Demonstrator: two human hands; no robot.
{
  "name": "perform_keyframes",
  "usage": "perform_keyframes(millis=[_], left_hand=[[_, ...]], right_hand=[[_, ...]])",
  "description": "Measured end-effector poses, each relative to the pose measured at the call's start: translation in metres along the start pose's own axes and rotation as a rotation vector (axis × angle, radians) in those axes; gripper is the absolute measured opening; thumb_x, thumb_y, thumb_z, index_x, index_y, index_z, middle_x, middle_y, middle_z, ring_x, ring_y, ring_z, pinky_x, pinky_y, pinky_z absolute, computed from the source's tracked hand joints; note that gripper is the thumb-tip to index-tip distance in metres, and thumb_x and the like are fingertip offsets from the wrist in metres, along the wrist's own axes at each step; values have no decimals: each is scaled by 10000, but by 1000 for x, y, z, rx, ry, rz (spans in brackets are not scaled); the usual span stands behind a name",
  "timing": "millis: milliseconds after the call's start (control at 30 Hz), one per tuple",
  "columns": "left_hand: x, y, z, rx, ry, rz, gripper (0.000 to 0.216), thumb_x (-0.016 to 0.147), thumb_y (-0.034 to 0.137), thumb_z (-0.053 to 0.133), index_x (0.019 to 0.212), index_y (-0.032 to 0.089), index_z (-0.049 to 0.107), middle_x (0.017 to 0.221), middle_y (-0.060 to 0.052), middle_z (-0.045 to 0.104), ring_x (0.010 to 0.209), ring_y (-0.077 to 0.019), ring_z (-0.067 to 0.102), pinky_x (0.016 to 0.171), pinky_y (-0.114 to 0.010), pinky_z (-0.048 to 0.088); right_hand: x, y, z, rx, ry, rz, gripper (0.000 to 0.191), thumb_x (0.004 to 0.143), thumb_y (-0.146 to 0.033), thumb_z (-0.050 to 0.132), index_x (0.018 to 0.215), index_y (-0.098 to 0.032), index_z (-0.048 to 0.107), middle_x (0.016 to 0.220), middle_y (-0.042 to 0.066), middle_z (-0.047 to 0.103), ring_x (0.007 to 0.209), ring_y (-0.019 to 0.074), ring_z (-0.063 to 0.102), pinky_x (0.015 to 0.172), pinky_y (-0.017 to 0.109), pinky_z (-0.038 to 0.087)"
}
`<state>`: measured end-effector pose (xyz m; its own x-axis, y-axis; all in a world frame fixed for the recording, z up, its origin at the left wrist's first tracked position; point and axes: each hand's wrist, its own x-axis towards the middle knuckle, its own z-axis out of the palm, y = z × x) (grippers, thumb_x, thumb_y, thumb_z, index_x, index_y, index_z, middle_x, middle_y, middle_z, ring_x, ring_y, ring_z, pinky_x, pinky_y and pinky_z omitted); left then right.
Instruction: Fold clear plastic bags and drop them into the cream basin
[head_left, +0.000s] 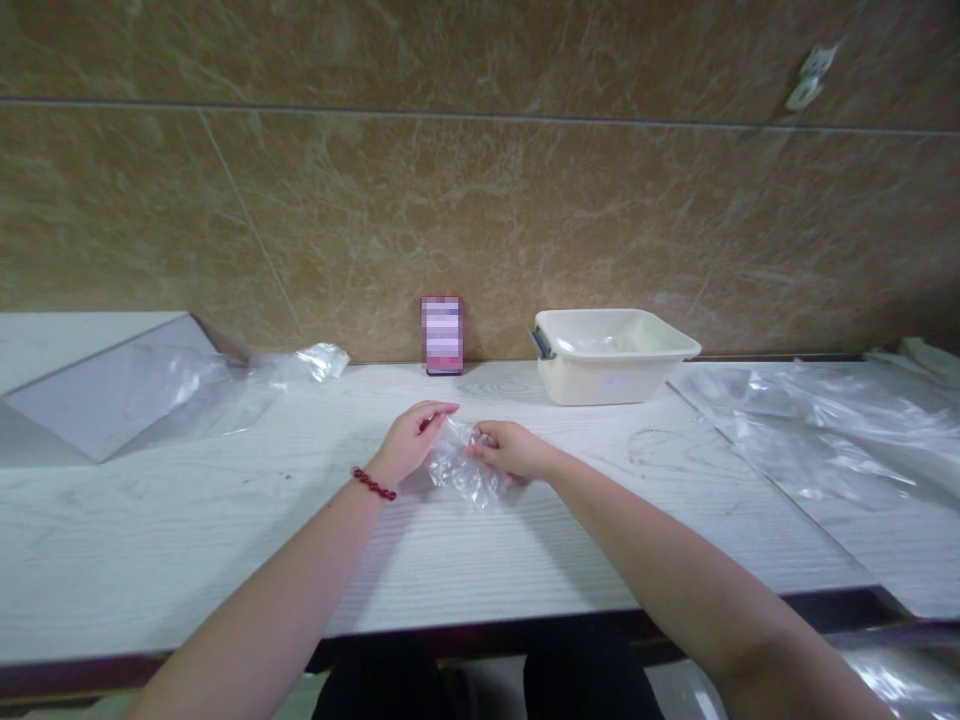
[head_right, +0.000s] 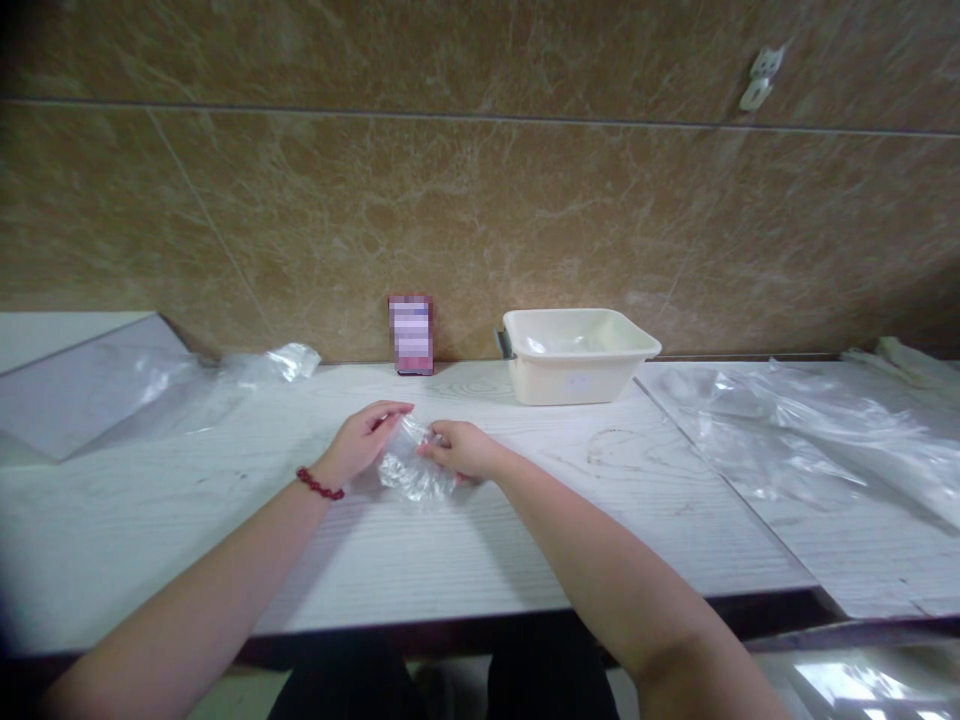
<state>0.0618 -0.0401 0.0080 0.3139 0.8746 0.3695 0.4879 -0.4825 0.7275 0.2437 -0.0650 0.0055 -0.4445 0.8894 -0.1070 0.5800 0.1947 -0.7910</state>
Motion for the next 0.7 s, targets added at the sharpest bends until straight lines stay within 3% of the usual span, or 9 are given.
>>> perform_keyframes(millis=[167, 267, 433, 567, 700], left_hand=[[-2, 2, 2, -60, -80, -1, 279, 764, 299, 415, 933, 172, 597, 949, -46, 580, 855, -165, 518, 753, -279, 407], [-4, 4, 7, -216, -159, -70, 305, 747, 341, 449, 960, 167, 581, 917, -54, 591, 788, -156, 535, 679, -261, 426], [-5, 5, 11, -669, -67, -323, 438, 741, 403, 462, 1123, 193, 420, 862, -41, 578, 647, -112, 548, 541, -218, 432], [-2, 4, 12, -795, -115, -434, 431, 656, 287, 603, 1039, 155, 456, 759, -22, 573, 614, -100, 548, 570, -221, 440], [-2, 2, 14, -851, -170, -474, 342, 643, 250, 625, 931, 136, 481, 752, -30, 584, 639, -111, 557, 612, -258, 459]], right_hand=[[-3, -2, -4, 112, -99, -106, 305, 717, -427, 481, 754, -129, 533, 594, -9, 560, 442, 54, 461, 393, 146, 328], [-2, -1, -3, 205, -117, -121, 321, 711, -434, 482, 756, -122, 544, 580, -11, 550, 449, 58, 452, 395, 148, 312], [7, 9, 0, 281, 39, -73, 324, 704, -440, 488, 770, -130, 556, 504, -35, 495, 398, 45, 388, 366, 148, 272], [13, 14, 0, 351, 192, -19, 337, 728, -439, 466, 867, -143, 550, 548, -20, 531, 425, 55, 428, 381, 144, 307], [13, 13, -1, 462, 204, 12, 295, 737, -405, 478, 871, -151, 544, 611, 2, 571, 482, 76, 499, 403, 150, 354]])
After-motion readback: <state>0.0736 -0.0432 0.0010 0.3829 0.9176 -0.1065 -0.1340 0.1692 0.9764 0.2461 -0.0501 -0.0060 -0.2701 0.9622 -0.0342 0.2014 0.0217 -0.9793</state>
